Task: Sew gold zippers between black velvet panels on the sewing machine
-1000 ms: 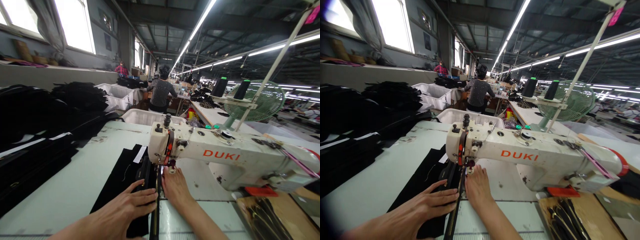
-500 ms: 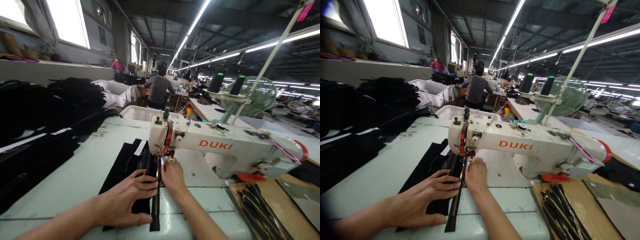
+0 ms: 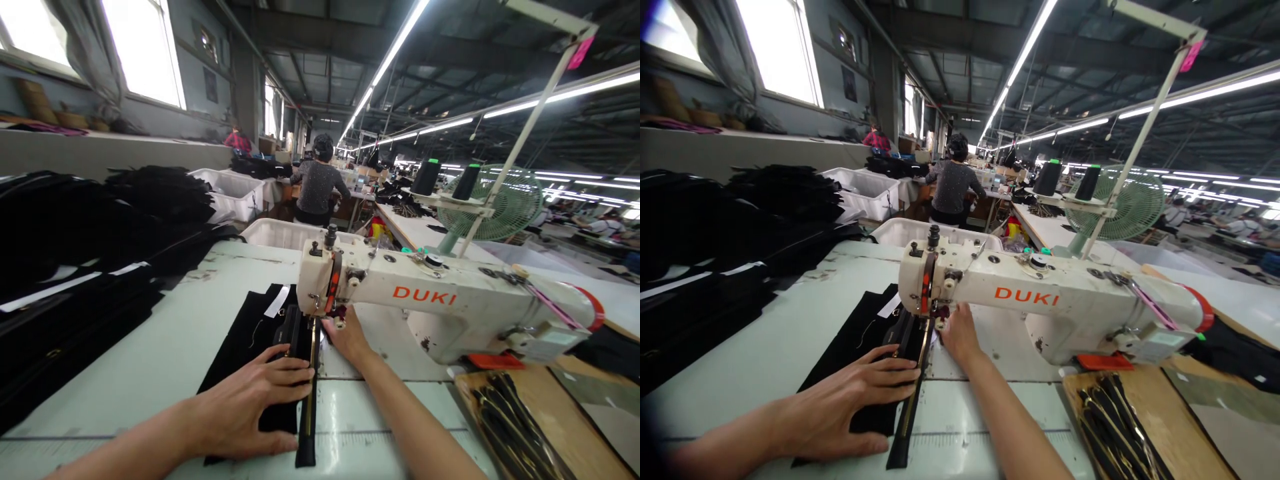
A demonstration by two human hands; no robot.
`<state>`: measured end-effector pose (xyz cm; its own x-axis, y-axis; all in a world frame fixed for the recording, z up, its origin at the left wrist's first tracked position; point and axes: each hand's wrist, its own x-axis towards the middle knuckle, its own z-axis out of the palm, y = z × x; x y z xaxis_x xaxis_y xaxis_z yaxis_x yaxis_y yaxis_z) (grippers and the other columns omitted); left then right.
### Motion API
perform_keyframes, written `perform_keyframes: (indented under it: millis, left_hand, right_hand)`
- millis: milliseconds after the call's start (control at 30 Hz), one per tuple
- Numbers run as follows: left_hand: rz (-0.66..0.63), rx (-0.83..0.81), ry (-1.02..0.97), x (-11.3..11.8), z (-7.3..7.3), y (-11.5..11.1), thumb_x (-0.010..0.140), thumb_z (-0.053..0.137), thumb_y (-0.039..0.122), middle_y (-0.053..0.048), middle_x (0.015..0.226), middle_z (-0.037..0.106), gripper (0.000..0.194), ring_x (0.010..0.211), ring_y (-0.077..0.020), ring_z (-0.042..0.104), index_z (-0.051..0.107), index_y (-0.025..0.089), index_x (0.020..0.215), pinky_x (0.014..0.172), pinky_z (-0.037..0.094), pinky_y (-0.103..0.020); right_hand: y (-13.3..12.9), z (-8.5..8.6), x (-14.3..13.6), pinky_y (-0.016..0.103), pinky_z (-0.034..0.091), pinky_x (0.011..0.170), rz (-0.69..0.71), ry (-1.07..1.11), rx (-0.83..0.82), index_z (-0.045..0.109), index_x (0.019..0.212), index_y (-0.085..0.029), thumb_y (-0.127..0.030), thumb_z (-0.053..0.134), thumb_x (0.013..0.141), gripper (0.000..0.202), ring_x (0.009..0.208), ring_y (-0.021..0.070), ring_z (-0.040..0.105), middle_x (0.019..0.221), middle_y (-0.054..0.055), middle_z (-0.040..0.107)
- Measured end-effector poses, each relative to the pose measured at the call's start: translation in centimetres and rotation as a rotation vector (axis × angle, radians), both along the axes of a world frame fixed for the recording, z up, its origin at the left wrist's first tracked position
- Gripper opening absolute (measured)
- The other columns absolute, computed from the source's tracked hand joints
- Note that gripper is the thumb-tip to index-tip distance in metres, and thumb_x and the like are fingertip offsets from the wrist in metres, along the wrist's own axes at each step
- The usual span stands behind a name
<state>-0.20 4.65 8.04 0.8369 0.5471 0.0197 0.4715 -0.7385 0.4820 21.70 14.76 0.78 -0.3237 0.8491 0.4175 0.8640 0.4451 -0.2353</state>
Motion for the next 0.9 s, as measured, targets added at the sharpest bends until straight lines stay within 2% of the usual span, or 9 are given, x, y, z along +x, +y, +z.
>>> perform_keyframes:
  millis: [100, 200, 300, 400, 567, 733, 900]
  left_hand:
    - [0.064, 0.034, 0.022, -0.2, 0.0, -0.4, 0.084, 0.073, 0.043, -0.007, 0.146, 0.053, 0.064, 0.136, -0.0320, 0.048, 0.050, 0.034, 0.143, 0.119, 0.026, -0.055]
    - [0.096, 0.032, 0.024, -0.1, 0.4, -0.7, 0.081, 0.076, 0.043, -0.005, 0.135, 0.059, 0.066, 0.130, -0.0311, 0.054, 0.052, 0.036, 0.141, 0.119, 0.029, -0.053]
    - [0.104, 0.055, 0.029, 0.0, 0.7, -0.8, 0.078, 0.080, 0.041, -0.004, 0.134, 0.061, 0.071, 0.126, -0.0294, 0.058, 0.051, 0.037, 0.142, 0.120, 0.027, -0.050]
    - [0.113, 0.100, 0.026, -0.1, 0.7, -0.4, 0.075, 0.082, 0.037, -0.003, 0.134, 0.062, 0.073, 0.125, -0.0285, 0.059, 0.053, 0.036, 0.141, 0.120, 0.028, -0.046]
    - [0.094, 0.100, 0.021, -0.2, 0.4, 1.2, 0.077, 0.081, 0.043, -0.002, 0.137, 0.061, 0.075, 0.125, -0.0291, 0.059, 0.048, 0.039, 0.145, 0.120, 0.028, -0.048]
    - [0.075, 0.164, 0.047, -0.2, -0.3, 3.3, 0.086, 0.069, 0.054, -0.006, 0.135, 0.062, 0.066, 0.125, -0.0295, 0.059, 0.049, 0.033, 0.145, 0.119, 0.029, -0.050]
    - [0.078, 0.241, 0.049, -0.5, -1.6, 5.2, 0.086, 0.070, 0.049, -0.008, 0.139, 0.058, 0.065, 0.130, -0.0312, 0.054, 0.049, 0.031, 0.145, 0.119, 0.030, -0.051]
  right_hand:
    - [-3.0, 0.4, 1.6, 0.042, 0.051, 0.094, 0.091, 0.043, 0.023, 0.058, 0.113, -0.013, -0.013, 0.048, 0.097, 0.019, 0.108, 0.0247, 0.058, 0.113, 0.013, 0.061]
    - [-5.7, 0.7, 2.1, 0.042, 0.048, 0.101, 0.279, 0.035, 0.009, 0.059, 0.114, -0.018, -0.008, 0.050, 0.092, 0.025, 0.111, 0.0229, 0.058, 0.116, 0.009, 0.064]
    - [-6.6, 0.5, 1.7, 0.046, 0.045, 0.106, 0.392, 0.036, -0.016, 0.058, 0.116, -0.021, -0.003, 0.050, 0.087, 0.035, 0.114, 0.0226, 0.059, 0.120, 0.006, 0.065]
    - [-6.2, -0.6, 1.5, 0.050, 0.045, 0.108, 0.370, 0.021, 0.021, 0.056, 0.123, -0.019, -0.003, 0.047, 0.088, 0.040, 0.120, 0.0248, 0.059, 0.129, 0.008, 0.064]
    - [-5.6, -2.0, 1.6, 0.052, 0.047, 0.107, 0.291, -0.044, 0.105, 0.051, 0.136, -0.017, -0.010, 0.047, 0.091, 0.046, 0.126, 0.0272, 0.057, 0.136, 0.010, 0.061]
    - [-5.8, -1.1, 1.6, 0.050, 0.050, 0.104, 0.306, 0.012, 0.168, 0.057, 0.128, -0.016, -0.006, 0.047, 0.089, 0.042, 0.119, 0.0273, 0.061, 0.127, 0.011, 0.065]
    - [-5.9, -0.2, 1.5, 0.044, 0.048, 0.104, 0.399, 0.118, 0.175, 0.061, 0.117, -0.018, -0.001, 0.050, 0.082, 0.041, 0.108, 0.0243, 0.063, 0.113, 0.007, 0.069]
